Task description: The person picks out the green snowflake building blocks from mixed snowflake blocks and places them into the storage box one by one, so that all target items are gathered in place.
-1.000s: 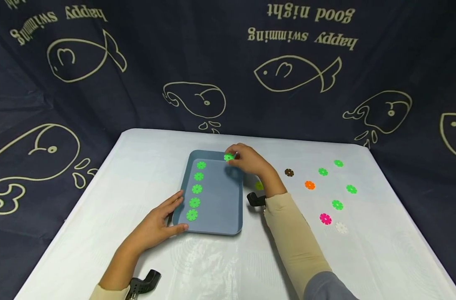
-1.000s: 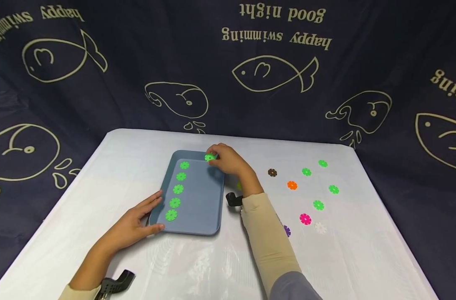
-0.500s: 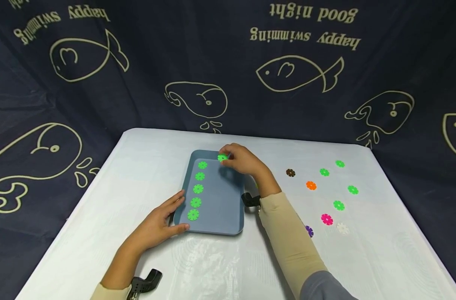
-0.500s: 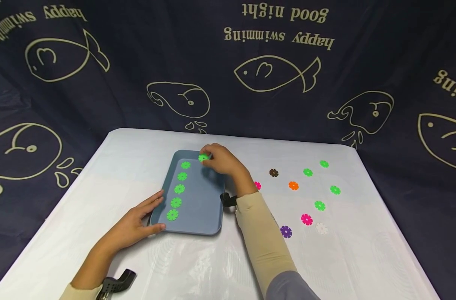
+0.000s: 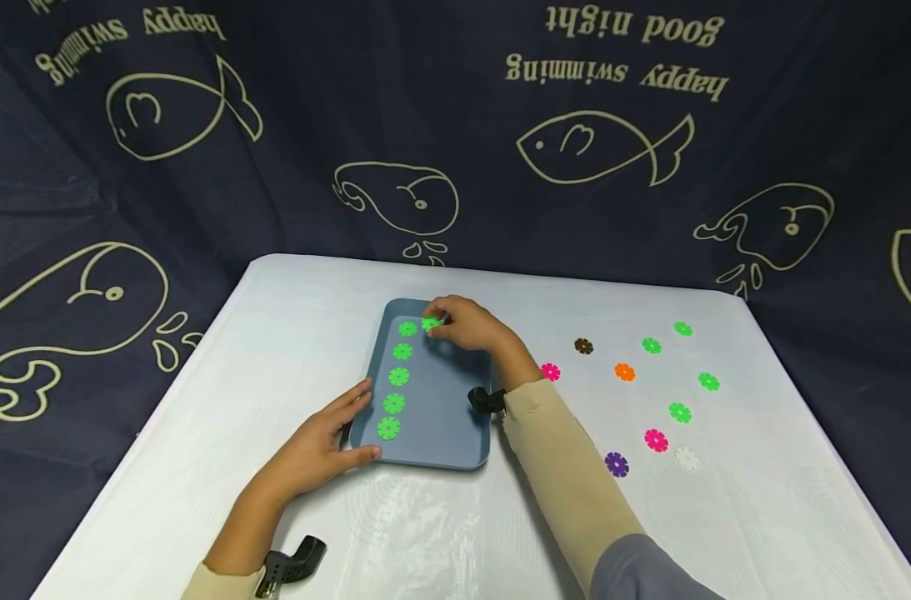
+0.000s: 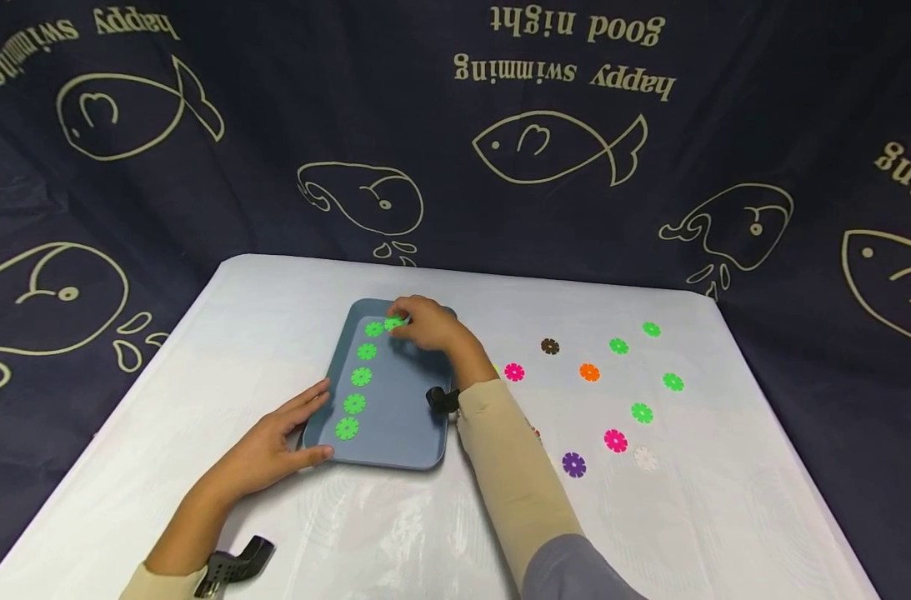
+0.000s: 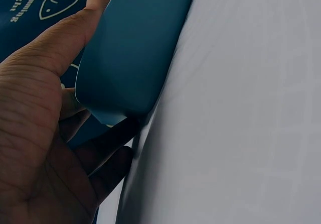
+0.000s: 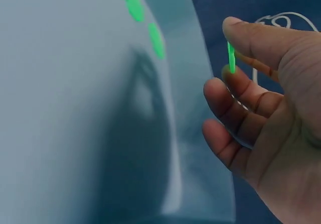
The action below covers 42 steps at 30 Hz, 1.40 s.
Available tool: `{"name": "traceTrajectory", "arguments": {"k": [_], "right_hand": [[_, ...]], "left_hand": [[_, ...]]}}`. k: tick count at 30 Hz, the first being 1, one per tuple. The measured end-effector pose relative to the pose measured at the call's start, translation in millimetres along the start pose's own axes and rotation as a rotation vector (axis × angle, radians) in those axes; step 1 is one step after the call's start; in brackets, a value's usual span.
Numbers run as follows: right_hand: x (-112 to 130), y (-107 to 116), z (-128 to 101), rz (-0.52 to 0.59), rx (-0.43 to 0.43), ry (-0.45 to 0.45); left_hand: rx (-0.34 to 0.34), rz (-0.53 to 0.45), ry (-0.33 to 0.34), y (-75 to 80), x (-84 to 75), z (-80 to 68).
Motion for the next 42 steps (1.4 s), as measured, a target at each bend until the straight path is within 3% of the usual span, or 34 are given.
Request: {"name": "traceTrajectory", "arguments": {"k": [6, 29, 42], "right_hand": [[-5, -16, 7, -0.012, 0.034, -0.039], [-18, -33, 16, -0.136, -0.141, -0.154], [-22, -34, 14, -0.16, -0.164, -0.182]], "left_hand": [[-0.005, 0.0, -0.004, 0.3, -0.6, -0.3], [-0.014, 0.009, -0.018, 0.4, -0.4, 1.1], [-0.015, 0.003, -0.02, -0.5, -0.7, 2.0]]}}
Point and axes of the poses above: each hand's wrist, its own z-axis towards the middle knuckle, its own y-axis out of the back of the hand, x = y × z, the point moved 5 cm from there along z, towards the middle knuckle
